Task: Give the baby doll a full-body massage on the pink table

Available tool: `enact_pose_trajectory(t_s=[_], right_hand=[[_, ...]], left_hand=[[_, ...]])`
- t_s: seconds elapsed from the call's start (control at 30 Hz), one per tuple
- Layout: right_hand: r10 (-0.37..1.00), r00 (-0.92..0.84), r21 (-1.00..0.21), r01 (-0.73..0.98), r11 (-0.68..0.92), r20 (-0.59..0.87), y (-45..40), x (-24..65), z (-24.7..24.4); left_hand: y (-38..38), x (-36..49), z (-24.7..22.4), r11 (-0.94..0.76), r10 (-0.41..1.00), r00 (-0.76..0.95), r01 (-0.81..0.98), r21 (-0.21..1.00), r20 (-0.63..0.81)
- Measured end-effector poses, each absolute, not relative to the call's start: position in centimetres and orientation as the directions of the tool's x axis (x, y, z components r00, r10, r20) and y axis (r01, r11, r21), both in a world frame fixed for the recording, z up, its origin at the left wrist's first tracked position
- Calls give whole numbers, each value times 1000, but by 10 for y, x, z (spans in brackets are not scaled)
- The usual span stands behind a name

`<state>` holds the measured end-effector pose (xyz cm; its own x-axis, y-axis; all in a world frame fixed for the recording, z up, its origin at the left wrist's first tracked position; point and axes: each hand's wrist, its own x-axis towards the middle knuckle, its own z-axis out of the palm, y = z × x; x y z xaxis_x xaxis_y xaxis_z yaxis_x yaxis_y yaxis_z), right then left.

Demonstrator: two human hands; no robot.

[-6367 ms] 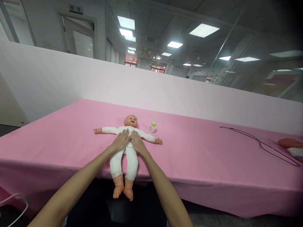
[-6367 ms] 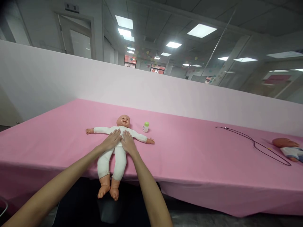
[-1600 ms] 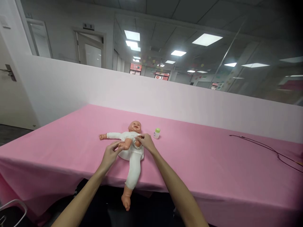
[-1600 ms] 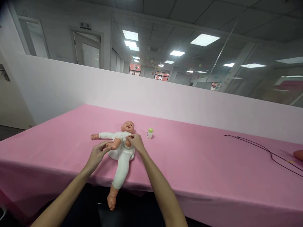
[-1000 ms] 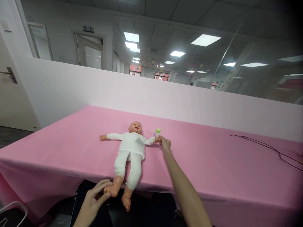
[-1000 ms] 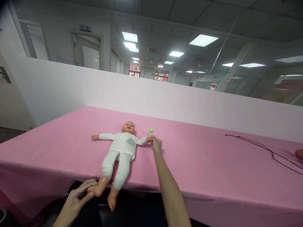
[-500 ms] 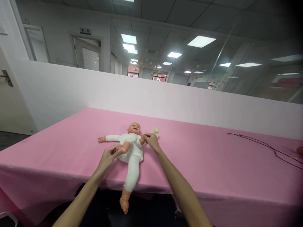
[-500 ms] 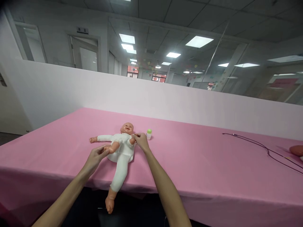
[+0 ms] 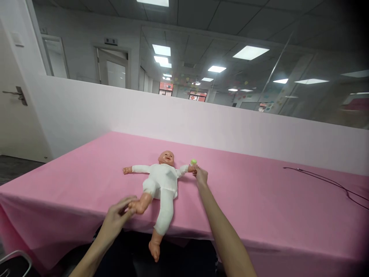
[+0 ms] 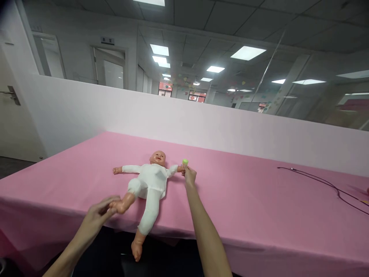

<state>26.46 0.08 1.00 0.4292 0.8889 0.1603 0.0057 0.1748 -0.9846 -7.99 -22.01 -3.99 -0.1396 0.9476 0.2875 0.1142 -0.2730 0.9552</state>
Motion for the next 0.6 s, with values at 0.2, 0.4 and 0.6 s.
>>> enact_pose_trajectory(t_s=[0.2, 0.4, 0.6], right_hand=[[939, -152, -913, 231, 336, 307, -23, 200, 22], [980, 36, -973, 131, 192, 198, -15, 213, 4], [889, 439, -991, 103, 89, 126, 9, 288, 2]], left_hand=[[-125, -41, 15, -351, 936, -12, -25, 936, 351], [-136, -46, -3, -267, 964, -21, -67, 961, 266], [-242, -75, -68, -204, 972, -94, 125, 971, 216]])
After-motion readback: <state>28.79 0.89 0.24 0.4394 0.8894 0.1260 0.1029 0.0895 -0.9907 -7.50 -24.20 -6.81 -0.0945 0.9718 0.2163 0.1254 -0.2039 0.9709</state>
